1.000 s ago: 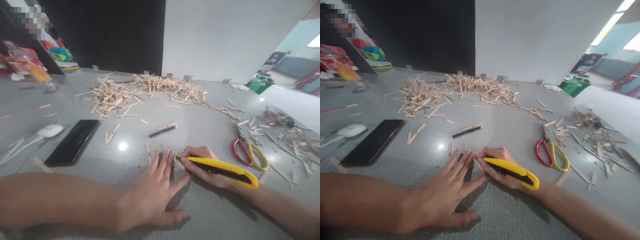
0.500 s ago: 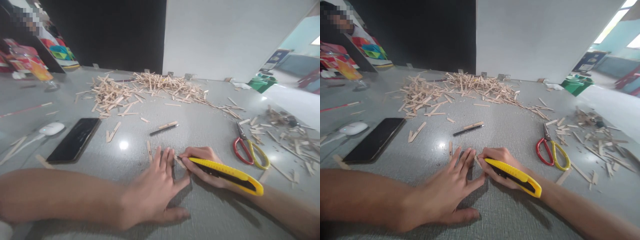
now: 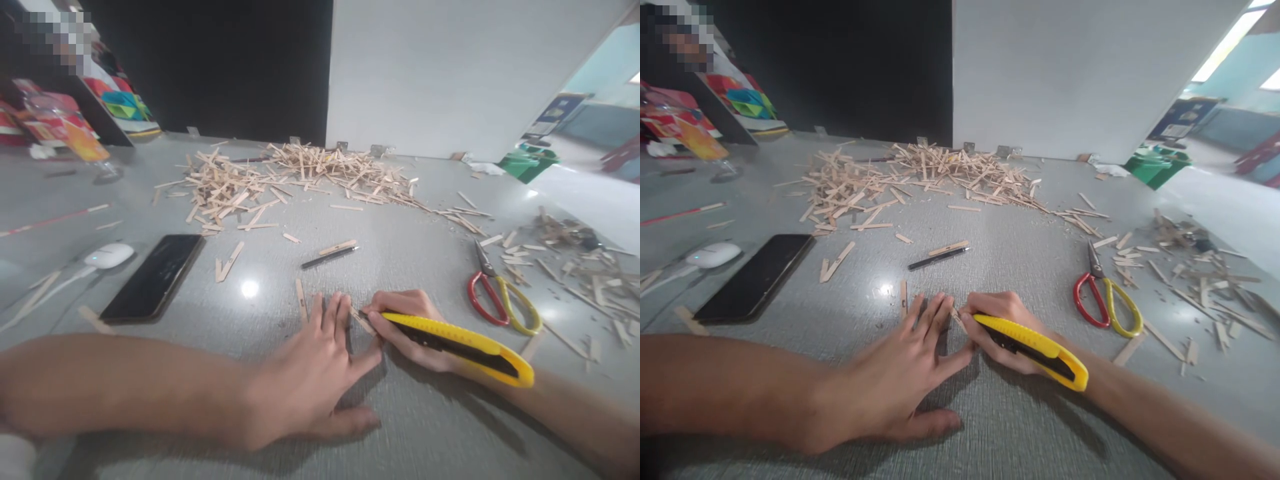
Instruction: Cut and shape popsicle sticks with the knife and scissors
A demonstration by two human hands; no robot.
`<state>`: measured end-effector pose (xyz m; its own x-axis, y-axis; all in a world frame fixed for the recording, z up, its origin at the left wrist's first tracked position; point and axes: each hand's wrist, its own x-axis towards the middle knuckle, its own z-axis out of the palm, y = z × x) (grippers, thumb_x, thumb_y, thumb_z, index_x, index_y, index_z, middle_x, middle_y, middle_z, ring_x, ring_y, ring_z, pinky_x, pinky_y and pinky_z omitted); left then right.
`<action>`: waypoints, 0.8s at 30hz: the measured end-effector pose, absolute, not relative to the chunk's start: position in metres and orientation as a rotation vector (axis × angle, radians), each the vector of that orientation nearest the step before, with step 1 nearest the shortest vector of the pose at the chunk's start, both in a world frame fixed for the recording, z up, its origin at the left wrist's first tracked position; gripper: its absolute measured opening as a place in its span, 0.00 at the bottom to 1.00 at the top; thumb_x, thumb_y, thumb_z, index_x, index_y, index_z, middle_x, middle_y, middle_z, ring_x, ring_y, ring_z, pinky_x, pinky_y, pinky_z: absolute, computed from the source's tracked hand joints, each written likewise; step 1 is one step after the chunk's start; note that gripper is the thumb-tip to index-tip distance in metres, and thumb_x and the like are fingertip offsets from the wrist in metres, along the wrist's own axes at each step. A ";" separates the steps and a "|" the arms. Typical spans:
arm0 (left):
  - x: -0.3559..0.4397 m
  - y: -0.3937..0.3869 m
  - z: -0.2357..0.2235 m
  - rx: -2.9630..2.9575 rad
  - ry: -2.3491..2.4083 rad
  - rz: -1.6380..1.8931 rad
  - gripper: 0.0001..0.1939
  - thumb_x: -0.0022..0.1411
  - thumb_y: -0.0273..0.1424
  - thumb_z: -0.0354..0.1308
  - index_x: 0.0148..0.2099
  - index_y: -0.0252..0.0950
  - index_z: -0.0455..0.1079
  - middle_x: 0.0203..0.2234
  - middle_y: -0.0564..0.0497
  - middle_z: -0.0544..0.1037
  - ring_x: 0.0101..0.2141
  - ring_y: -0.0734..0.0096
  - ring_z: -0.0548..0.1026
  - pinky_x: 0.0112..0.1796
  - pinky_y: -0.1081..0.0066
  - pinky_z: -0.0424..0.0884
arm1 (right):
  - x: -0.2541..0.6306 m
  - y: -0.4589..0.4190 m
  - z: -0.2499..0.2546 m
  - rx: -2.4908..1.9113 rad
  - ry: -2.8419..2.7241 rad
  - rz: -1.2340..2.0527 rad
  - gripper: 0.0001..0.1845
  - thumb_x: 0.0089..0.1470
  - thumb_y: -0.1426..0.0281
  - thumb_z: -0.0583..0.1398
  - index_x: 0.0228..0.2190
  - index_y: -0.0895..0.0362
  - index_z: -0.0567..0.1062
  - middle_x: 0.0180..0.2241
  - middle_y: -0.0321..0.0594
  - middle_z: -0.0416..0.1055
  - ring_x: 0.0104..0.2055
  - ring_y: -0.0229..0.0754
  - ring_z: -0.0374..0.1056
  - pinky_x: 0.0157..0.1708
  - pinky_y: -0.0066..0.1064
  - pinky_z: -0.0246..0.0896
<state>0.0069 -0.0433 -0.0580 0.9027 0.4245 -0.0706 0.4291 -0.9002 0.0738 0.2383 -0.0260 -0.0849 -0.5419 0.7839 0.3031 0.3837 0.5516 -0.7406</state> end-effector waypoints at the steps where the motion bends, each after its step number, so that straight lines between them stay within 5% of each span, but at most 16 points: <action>1: 0.007 -0.044 -0.057 2.980 0.667 -0.089 0.41 0.70 0.58 0.48 0.70 0.30 0.61 0.65 0.16 0.63 0.65 0.14 0.57 0.58 0.24 0.56 | 0.238 -0.026 -0.085 -0.942 -2.153 0.821 0.12 0.68 0.68 0.58 0.30 0.53 0.67 0.25 0.31 0.68 0.24 0.33 0.65 0.27 0.27 0.56; 7: 0.007 -0.042 -0.056 3.002 0.639 -0.100 0.41 0.71 0.57 0.46 0.70 0.31 0.61 0.63 0.14 0.63 0.64 0.13 0.58 0.57 0.27 0.61 | 0.238 -0.027 -0.085 -0.963 -2.137 0.823 0.15 0.69 0.66 0.57 0.28 0.53 0.66 0.23 0.30 0.66 0.23 0.33 0.64 0.26 0.27 0.57; 15: 0.003 -0.040 -0.060 2.963 0.595 -0.057 0.42 0.71 0.57 0.44 0.71 0.28 0.59 0.64 0.14 0.62 0.66 0.17 0.55 0.61 0.32 0.59 | 0.236 -0.030 -0.080 -0.921 -2.109 0.734 0.07 0.67 0.70 0.58 0.35 0.55 0.74 0.26 0.31 0.71 0.24 0.32 0.68 0.26 0.24 0.60; 22: -0.001 -0.044 -0.064 2.924 0.740 -0.028 0.45 0.72 0.58 0.41 0.77 0.31 0.46 0.68 0.19 0.59 0.68 0.20 0.55 0.60 0.33 0.61 | 0.234 -0.027 -0.078 -1.003 -2.023 0.655 0.06 0.66 0.72 0.60 0.35 0.55 0.76 0.23 0.30 0.70 0.21 0.32 0.65 0.23 0.25 0.57; 24: -0.003 -0.047 -0.064 2.929 0.813 -0.027 0.43 0.73 0.56 0.40 0.75 0.28 0.51 0.68 0.19 0.59 0.67 0.21 0.58 0.59 0.34 0.63 | 0.234 -0.027 -0.078 -0.980 -2.060 0.645 0.04 0.65 0.73 0.60 0.38 0.55 0.76 0.23 0.30 0.69 0.21 0.32 0.63 0.23 0.26 0.57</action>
<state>-0.0025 -0.0468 -0.0643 0.8572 0.5130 -0.0441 0.5148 -0.8522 0.0935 0.2340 -0.0273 -0.0776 -0.4238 0.8063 0.4126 0.4271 0.5796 -0.6940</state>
